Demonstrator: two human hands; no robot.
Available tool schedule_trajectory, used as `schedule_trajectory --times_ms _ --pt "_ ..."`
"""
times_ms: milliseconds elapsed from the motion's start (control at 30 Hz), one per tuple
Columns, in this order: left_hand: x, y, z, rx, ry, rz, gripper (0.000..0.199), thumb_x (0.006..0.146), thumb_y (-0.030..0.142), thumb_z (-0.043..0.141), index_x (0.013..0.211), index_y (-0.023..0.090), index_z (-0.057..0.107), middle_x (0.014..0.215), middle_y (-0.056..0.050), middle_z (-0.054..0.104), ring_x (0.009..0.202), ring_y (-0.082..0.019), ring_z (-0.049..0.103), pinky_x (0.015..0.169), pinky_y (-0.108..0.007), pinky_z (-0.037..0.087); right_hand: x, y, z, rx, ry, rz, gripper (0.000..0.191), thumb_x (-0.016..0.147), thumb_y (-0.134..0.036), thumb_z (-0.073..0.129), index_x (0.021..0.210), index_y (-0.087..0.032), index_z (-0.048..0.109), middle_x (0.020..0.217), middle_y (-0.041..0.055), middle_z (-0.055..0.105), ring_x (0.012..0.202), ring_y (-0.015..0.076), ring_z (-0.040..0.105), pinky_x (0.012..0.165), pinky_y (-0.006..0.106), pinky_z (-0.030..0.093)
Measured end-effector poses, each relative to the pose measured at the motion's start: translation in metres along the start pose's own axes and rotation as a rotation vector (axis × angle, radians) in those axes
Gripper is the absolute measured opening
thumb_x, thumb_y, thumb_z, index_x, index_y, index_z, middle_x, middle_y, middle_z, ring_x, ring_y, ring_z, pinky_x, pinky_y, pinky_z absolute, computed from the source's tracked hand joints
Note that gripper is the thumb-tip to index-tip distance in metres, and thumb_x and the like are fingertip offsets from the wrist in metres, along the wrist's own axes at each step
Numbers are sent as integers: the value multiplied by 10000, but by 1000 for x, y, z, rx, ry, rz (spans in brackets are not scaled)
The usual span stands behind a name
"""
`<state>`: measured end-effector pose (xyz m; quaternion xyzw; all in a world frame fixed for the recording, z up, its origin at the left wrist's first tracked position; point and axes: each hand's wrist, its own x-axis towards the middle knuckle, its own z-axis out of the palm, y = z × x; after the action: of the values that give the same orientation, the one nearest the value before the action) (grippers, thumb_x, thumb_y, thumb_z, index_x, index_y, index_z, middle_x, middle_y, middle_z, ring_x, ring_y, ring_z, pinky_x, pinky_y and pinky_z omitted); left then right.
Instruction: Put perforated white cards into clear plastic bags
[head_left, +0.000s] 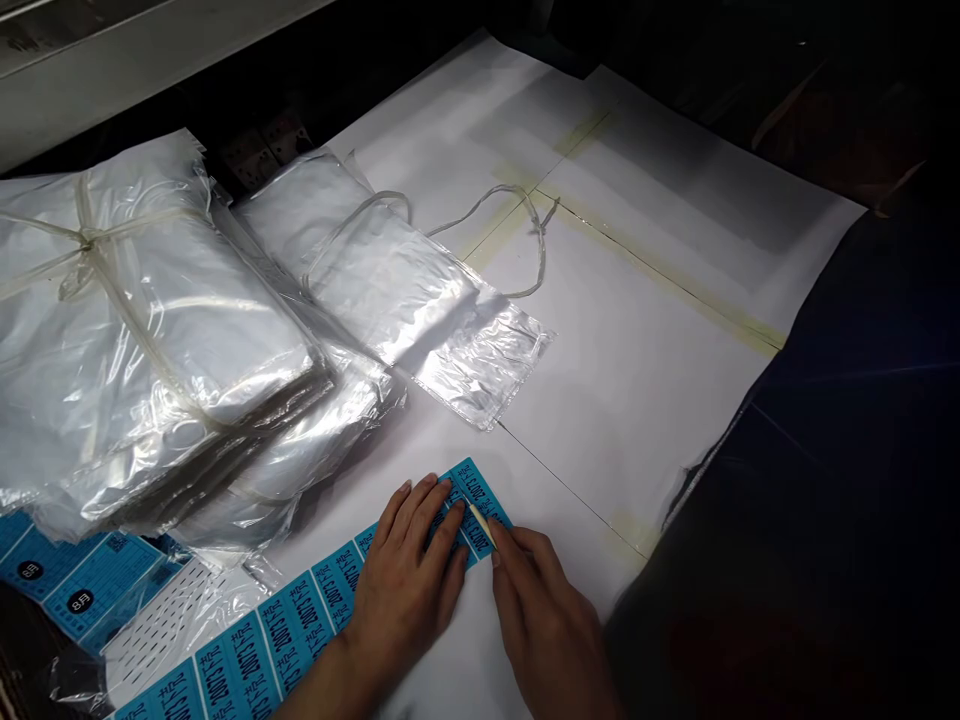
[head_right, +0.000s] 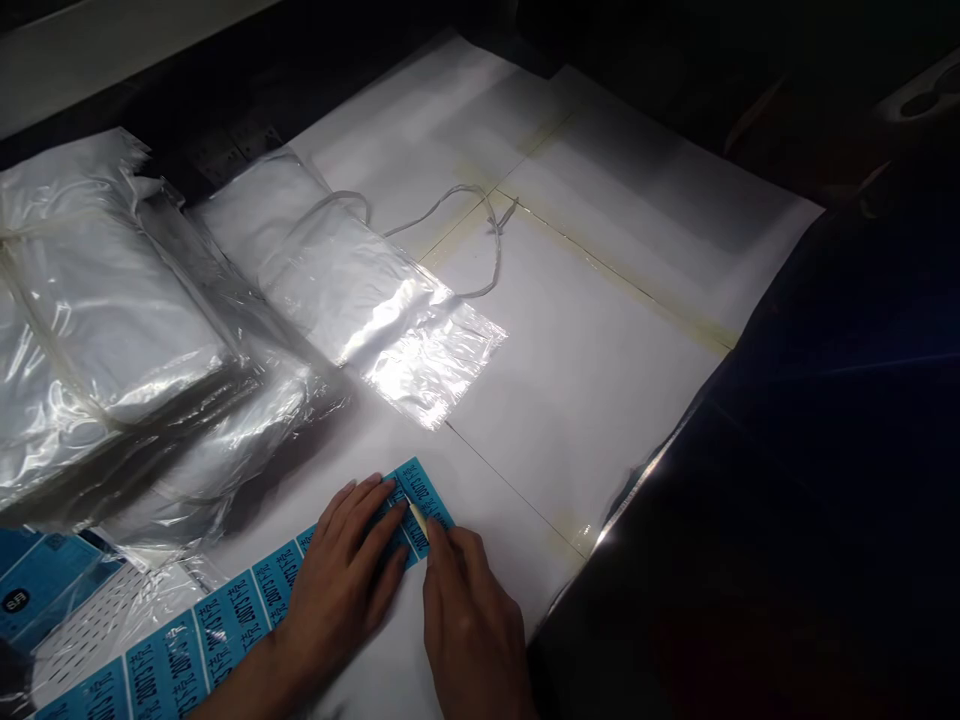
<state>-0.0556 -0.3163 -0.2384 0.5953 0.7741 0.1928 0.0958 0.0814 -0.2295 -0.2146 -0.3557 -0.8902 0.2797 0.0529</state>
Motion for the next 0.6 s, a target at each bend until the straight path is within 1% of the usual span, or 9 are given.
schedule_trajectory --times_ms 167,400,600 --pt "-2 0 0 -9 5 -9 443 827 143 558 1263 150 487 1348 -136 489 1323 -284 340 1085 -534 361 -5 2 -2 -21 -25 6 383 950 -223 355 1305 -199 495 991 78 617 642 111 631 497 204 499" --pt "-3 1 0 -15 10 -8 440 826 143 563 1260 148 491 1344 -136 490 1324 -281 337 1091 -530 352 -14 6 -3 -32 -44 25 398 950 -240 354 1331 -215 467 1008 76 619 689 131 650 521 222 508" --pt "-2 1 1 -12 -2 -8 435 830 149 556 1260 149 490 1348 -135 484 1323 -280 337 1091 -531 350 -17 8 -5 -21 -50 40 394 951 -235 351 1324 -219 475 1000 82 628 682 133 647 521 222 505"
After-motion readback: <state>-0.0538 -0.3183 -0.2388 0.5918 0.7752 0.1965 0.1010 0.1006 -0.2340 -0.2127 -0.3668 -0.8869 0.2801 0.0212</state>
